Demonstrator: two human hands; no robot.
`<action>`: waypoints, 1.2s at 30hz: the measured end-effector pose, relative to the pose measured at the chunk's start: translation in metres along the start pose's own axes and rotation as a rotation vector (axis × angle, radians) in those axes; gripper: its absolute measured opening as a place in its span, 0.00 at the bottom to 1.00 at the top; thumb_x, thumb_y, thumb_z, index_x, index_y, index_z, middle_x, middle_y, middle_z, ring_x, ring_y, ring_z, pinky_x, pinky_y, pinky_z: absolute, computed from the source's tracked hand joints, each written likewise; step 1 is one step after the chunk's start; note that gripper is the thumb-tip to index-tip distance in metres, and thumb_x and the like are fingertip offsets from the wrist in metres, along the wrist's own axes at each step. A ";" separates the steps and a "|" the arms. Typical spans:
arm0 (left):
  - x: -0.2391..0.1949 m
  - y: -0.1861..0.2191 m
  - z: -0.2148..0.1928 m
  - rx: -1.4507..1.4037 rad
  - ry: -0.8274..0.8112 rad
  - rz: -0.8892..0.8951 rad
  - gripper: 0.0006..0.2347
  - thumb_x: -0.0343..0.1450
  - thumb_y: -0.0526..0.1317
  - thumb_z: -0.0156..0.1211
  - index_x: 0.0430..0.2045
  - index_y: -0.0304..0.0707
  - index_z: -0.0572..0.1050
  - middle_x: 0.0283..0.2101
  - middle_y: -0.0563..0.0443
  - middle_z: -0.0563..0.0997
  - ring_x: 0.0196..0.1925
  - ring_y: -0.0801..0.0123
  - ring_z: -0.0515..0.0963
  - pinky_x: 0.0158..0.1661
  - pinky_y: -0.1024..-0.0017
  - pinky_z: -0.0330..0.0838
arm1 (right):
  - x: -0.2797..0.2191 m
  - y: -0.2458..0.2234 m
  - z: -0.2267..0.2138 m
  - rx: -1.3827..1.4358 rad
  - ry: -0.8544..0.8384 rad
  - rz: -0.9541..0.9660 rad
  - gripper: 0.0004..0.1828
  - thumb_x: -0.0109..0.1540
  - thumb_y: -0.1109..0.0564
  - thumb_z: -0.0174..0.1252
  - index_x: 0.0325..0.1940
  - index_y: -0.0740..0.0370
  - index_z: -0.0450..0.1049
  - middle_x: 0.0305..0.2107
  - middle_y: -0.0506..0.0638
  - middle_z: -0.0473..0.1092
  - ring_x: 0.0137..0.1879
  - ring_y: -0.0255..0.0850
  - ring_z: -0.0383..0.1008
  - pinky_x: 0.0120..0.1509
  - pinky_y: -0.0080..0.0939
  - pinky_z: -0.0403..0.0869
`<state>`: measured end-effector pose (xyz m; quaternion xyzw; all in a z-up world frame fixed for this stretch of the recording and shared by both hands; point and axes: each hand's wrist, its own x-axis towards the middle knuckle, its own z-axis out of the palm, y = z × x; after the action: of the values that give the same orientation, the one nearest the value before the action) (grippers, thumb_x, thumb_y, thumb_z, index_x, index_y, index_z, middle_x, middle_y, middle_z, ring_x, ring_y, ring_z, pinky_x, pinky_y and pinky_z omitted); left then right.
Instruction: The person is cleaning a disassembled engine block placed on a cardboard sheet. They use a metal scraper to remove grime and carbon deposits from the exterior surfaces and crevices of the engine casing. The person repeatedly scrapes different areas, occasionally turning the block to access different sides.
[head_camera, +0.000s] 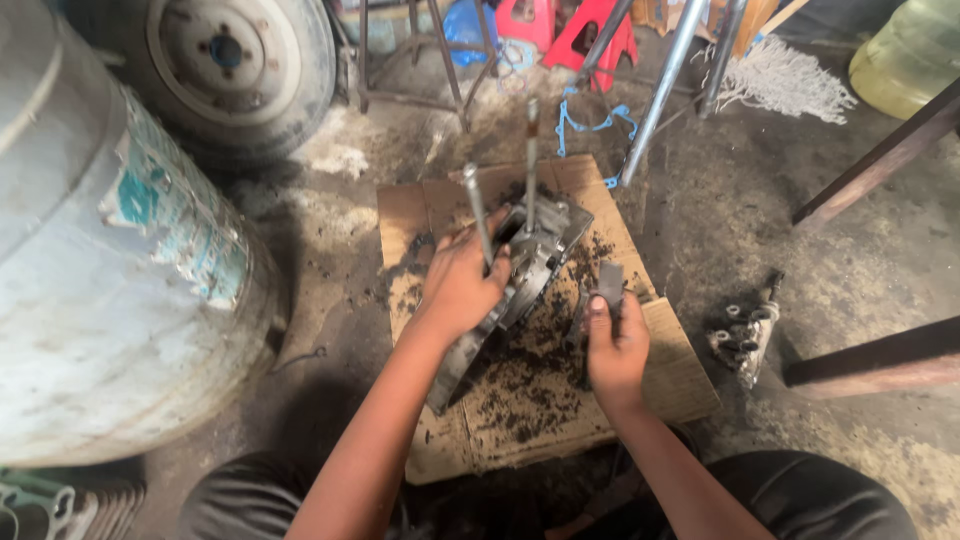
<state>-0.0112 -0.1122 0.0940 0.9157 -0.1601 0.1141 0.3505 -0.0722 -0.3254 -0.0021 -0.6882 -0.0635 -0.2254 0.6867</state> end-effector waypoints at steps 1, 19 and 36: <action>-0.003 -0.002 0.004 0.000 0.039 0.018 0.23 0.73 0.40 0.53 0.65 0.40 0.66 0.53 0.34 0.80 0.59 0.52 0.79 0.59 0.55 0.68 | -0.006 -0.004 0.002 -0.073 -0.020 -0.060 0.05 0.73 0.59 0.50 0.44 0.63 0.68 0.30 0.45 0.67 0.34 0.30 0.66 0.37 0.31 0.68; -0.032 -0.016 -0.018 0.061 -0.007 -0.102 0.41 0.71 0.53 0.56 0.74 0.35 0.39 0.16 0.47 0.76 0.10 0.65 0.69 0.13 0.68 0.66 | -0.016 -0.038 0.020 -0.555 -0.252 -0.334 0.07 0.65 0.61 0.55 0.37 0.69 0.73 0.28 0.55 0.72 0.28 0.43 0.73 0.31 0.43 0.71; -0.063 -0.050 -0.011 -0.030 0.074 -0.052 0.12 0.76 0.44 0.50 0.44 0.35 0.75 0.31 0.36 0.82 0.32 0.40 0.82 0.33 0.51 0.73 | -0.001 0.005 0.022 -0.389 -0.193 0.218 0.05 0.60 0.59 0.67 0.39 0.62 0.81 0.28 0.44 0.75 0.34 0.33 0.71 0.37 0.34 0.72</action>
<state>-0.0514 -0.0563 0.0514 0.9095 -0.1246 0.1362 0.3726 -0.0659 -0.3041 -0.0057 -0.8286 -0.0096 -0.0912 0.5523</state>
